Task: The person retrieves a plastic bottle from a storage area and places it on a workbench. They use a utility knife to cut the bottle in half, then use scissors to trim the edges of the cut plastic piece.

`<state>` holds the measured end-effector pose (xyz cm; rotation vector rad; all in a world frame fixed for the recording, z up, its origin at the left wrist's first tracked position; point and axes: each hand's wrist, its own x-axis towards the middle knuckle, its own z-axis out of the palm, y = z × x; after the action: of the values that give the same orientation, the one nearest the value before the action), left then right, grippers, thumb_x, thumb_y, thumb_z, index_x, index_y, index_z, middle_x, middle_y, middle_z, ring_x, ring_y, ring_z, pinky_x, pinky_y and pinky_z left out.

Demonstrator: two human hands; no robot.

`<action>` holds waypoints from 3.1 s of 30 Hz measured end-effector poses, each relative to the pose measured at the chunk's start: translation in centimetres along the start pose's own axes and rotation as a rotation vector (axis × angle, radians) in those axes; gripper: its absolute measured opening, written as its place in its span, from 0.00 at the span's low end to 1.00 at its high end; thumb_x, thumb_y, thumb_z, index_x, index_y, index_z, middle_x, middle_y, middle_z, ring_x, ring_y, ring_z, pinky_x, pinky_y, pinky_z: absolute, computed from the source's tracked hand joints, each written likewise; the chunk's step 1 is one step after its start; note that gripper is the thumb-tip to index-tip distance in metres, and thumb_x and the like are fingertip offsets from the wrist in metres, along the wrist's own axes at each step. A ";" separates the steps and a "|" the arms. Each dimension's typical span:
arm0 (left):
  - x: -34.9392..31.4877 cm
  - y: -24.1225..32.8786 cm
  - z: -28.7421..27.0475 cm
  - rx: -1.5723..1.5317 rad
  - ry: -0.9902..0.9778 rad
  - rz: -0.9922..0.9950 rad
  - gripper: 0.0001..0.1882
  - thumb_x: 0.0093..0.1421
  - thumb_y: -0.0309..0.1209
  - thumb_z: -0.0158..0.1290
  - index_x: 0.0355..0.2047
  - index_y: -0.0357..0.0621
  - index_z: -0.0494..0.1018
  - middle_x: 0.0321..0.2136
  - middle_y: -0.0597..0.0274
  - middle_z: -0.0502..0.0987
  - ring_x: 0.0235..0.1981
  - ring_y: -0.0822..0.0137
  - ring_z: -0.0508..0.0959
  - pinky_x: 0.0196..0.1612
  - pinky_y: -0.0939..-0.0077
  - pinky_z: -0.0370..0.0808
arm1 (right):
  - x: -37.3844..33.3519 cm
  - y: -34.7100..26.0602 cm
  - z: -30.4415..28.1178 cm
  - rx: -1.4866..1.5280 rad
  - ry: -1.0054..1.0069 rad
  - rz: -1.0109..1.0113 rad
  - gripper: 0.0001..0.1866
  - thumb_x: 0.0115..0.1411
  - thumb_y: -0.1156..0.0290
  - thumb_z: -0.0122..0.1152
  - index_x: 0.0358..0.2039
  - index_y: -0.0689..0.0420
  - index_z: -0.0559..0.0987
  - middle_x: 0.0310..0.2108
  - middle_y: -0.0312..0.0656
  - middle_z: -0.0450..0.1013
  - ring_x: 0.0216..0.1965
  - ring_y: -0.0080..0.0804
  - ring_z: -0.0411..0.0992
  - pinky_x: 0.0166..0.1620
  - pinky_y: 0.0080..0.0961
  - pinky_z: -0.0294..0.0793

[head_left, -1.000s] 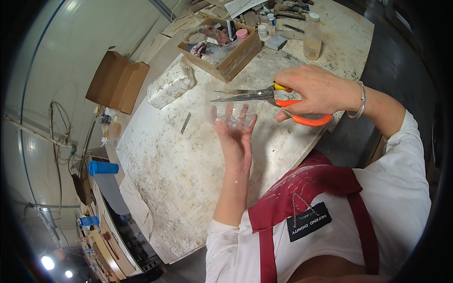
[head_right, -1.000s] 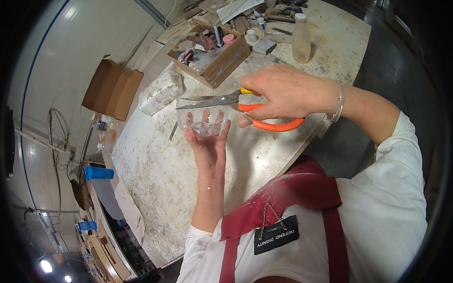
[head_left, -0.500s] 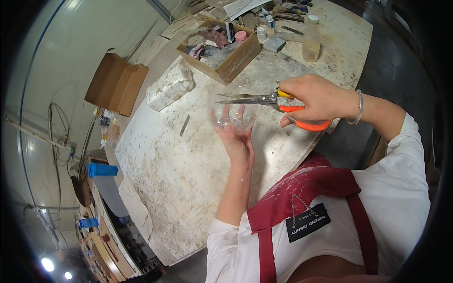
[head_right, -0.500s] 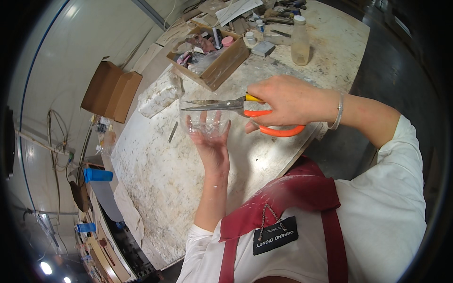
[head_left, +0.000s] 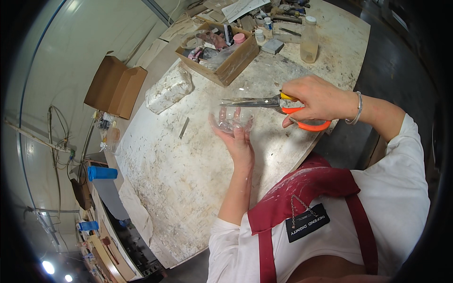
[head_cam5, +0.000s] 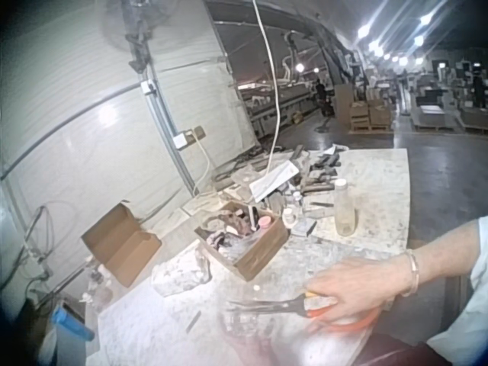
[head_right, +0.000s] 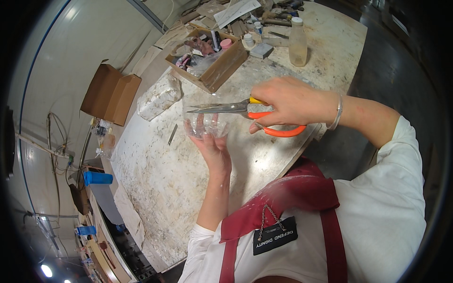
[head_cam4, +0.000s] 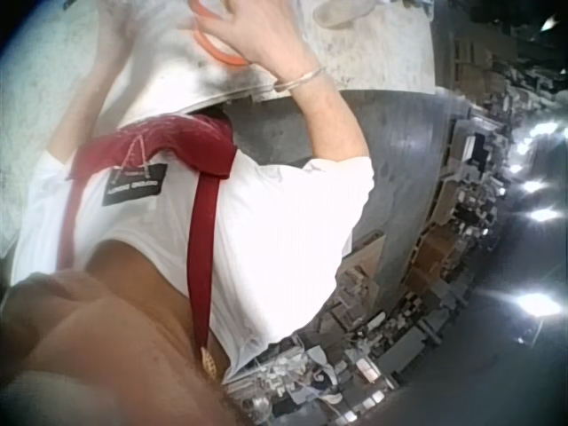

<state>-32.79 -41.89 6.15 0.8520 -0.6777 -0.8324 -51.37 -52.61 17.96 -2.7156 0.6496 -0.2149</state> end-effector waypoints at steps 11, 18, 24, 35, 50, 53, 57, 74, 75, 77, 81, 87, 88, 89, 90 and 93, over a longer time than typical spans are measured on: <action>2.7 1.3 -4.2 -0.434 -0.370 -0.594 0.47 0.50 0.60 0.54 0.65 0.68 0.44 0.60 0.52 0.59 0.53 0.45 0.68 0.50 0.47 0.73 | -2.1 1.4 0.5 -0.106 0.104 -0.101 0.30 0.47 0.43 0.63 0.28 0.61 0.68 0.27 0.45 0.68 0.29 0.46 0.69 0.30 0.36 0.67; 2.3 0.6 -1.7 -0.324 -0.133 -0.454 0.45 0.48 0.55 0.60 0.63 0.67 0.51 0.58 0.55 0.60 0.55 0.47 0.66 0.52 0.49 0.70 | -2.9 0.9 -0.4 -0.094 0.056 0.024 0.31 0.46 0.42 0.63 0.29 0.61 0.68 0.28 0.45 0.68 0.30 0.48 0.69 0.30 0.38 0.67; 2.3 -0.2 -1.2 -0.295 -0.128 -0.453 0.44 0.46 0.57 0.60 0.61 0.66 0.54 0.59 0.56 0.58 0.56 0.47 0.66 0.53 0.49 0.68 | -2.5 0.7 -1.2 -0.168 0.124 -0.022 0.31 0.47 0.41 0.61 0.28 0.61 0.68 0.28 0.46 0.69 0.32 0.48 0.70 0.31 0.38 0.67; 1.9 -1.1 -0.7 -0.308 -0.141 -0.423 0.47 0.49 0.54 0.60 0.63 0.63 0.46 0.59 0.59 0.59 0.53 0.51 0.69 0.52 0.51 0.70 | -2.3 0.4 -1.6 -0.098 0.022 0.057 0.31 0.48 0.42 0.61 0.24 0.62 0.68 0.26 0.49 0.70 0.31 0.49 0.70 0.32 0.39 0.67; 1.7 -1.8 -0.6 -0.263 -0.146 -0.320 0.49 0.50 0.50 0.61 0.63 0.61 0.41 0.62 0.57 0.51 0.55 0.55 0.67 0.52 0.55 0.70 | -2.1 0.7 -0.5 -0.108 0.078 0.058 0.30 0.48 0.43 0.61 0.24 0.62 0.68 0.24 0.48 0.70 0.29 0.49 0.70 0.30 0.40 0.67; 1.8 -1.4 -0.5 -0.190 -0.127 -0.254 0.48 0.51 0.51 0.60 0.63 0.60 0.41 0.62 0.57 0.51 0.54 0.57 0.67 0.51 0.56 0.70 | -1.6 0.4 -0.6 -0.147 0.088 0.065 0.30 0.48 0.42 0.61 0.24 0.62 0.68 0.25 0.48 0.70 0.29 0.49 0.71 0.30 0.40 0.67; 1.7 -1.5 -0.5 -0.167 -0.126 -0.245 0.48 0.52 0.51 0.60 0.63 0.61 0.41 0.62 0.56 0.51 0.54 0.57 0.66 0.51 0.58 0.70 | -1.5 0.4 -0.5 -0.134 0.081 0.057 0.31 0.47 0.42 0.61 0.24 0.62 0.68 0.25 0.48 0.71 0.30 0.49 0.71 0.30 0.40 0.67; 1.3 -2.2 -0.5 -0.103 -0.031 -0.242 0.39 0.61 0.32 0.49 0.64 0.60 0.37 0.63 0.53 0.47 0.57 0.56 0.63 0.54 0.56 0.69 | -1.1 0.3 0.2 -0.183 0.106 0.061 0.28 0.48 0.44 0.61 0.26 0.61 0.71 0.26 0.46 0.72 0.30 0.47 0.72 0.30 0.38 0.69; 1.2 -2.1 -0.6 -0.095 -0.032 -0.240 0.38 0.62 0.31 0.49 0.64 0.60 0.37 0.63 0.54 0.48 0.57 0.56 0.63 0.54 0.56 0.69 | -1.0 0.3 0.2 -0.206 0.104 0.065 0.28 0.48 0.43 0.61 0.27 0.61 0.72 0.26 0.45 0.72 0.30 0.47 0.72 0.30 0.38 0.70; 1.1 -1.8 -0.5 -0.079 -0.037 -0.231 0.38 0.62 0.30 0.48 0.64 0.60 0.37 0.63 0.54 0.49 0.57 0.56 0.63 0.54 0.55 0.69 | -1.2 2.0 1.4 -0.171 0.129 -0.038 0.30 0.46 0.44 0.64 0.29 0.61 0.70 0.27 0.46 0.70 0.30 0.47 0.71 0.30 0.38 0.68; 1.3 -2.0 -0.5 -0.070 -0.010 -0.233 0.37 0.61 0.39 0.50 0.63 0.58 0.40 0.61 0.53 0.51 0.55 0.52 0.66 0.54 0.54 0.68 | -1.7 1.5 0.8 -0.176 0.085 -0.020 0.30 0.45 0.44 0.64 0.31 0.61 0.70 0.28 0.46 0.69 0.30 0.48 0.71 0.30 0.39 0.68; 1.9 -1.0 -0.9 -0.079 -0.048 -0.288 0.42 0.56 0.51 0.55 0.63 0.60 0.43 0.59 0.54 0.54 0.54 0.50 0.67 0.54 0.52 0.68 | -1.7 0.4 -0.8 -0.214 0.053 0.108 0.30 0.47 0.42 0.61 0.29 0.61 0.72 0.27 0.47 0.71 0.32 0.47 0.72 0.32 0.39 0.70; 1.9 -0.9 -0.7 -0.080 -0.056 -0.305 0.43 0.54 0.53 0.55 0.63 0.61 0.43 0.59 0.54 0.55 0.54 0.50 0.67 0.54 0.52 0.68 | -1.6 0.4 -0.9 -0.210 0.052 0.099 0.30 0.47 0.42 0.61 0.29 0.62 0.72 0.28 0.47 0.71 0.32 0.47 0.72 0.32 0.39 0.70; 1.9 -0.8 -0.6 -0.081 -0.064 -0.322 0.44 0.53 0.54 0.56 0.63 0.61 0.44 0.58 0.54 0.56 0.54 0.50 0.67 0.54 0.52 0.68 | -1.5 0.3 -1.0 -0.206 0.052 0.091 0.31 0.47 0.42 0.61 0.29 0.62 0.72 0.28 0.47 0.71 0.32 0.47 0.72 0.32 0.39 0.70; 1.9 -0.6 -0.5 -0.105 -0.079 -0.322 0.41 0.56 0.51 0.54 0.63 0.61 0.43 0.59 0.54 0.56 0.53 0.52 0.68 0.51 0.55 0.70 | -1.5 0.3 -1.1 -0.203 0.051 0.082 0.31 0.47 0.42 0.61 0.29 0.62 0.71 0.28 0.47 0.71 0.32 0.47 0.72 0.32 0.39 0.70; 1.8 -0.1 -0.5 -0.134 -0.091 -0.329 0.36 0.61 0.44 0.50 0.63 0.59 0.42 0.60 0.54 0.56 0.50 0.56 0.71 0.46 0.63 0.74 | -1.2 0.6 -1.2 -0.179 0.066 0.036 0.31 0.47 0.42 0.61 0.28 0.63 0.71 0.28 0.48 0.71 0.32 0.48 0.72 0.32 0.39 0.70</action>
<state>-31.50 -43.24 6.13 0.8183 -0.5608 -1.2054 -52.90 -52.88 18.76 -2.8748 0.7706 -0.2486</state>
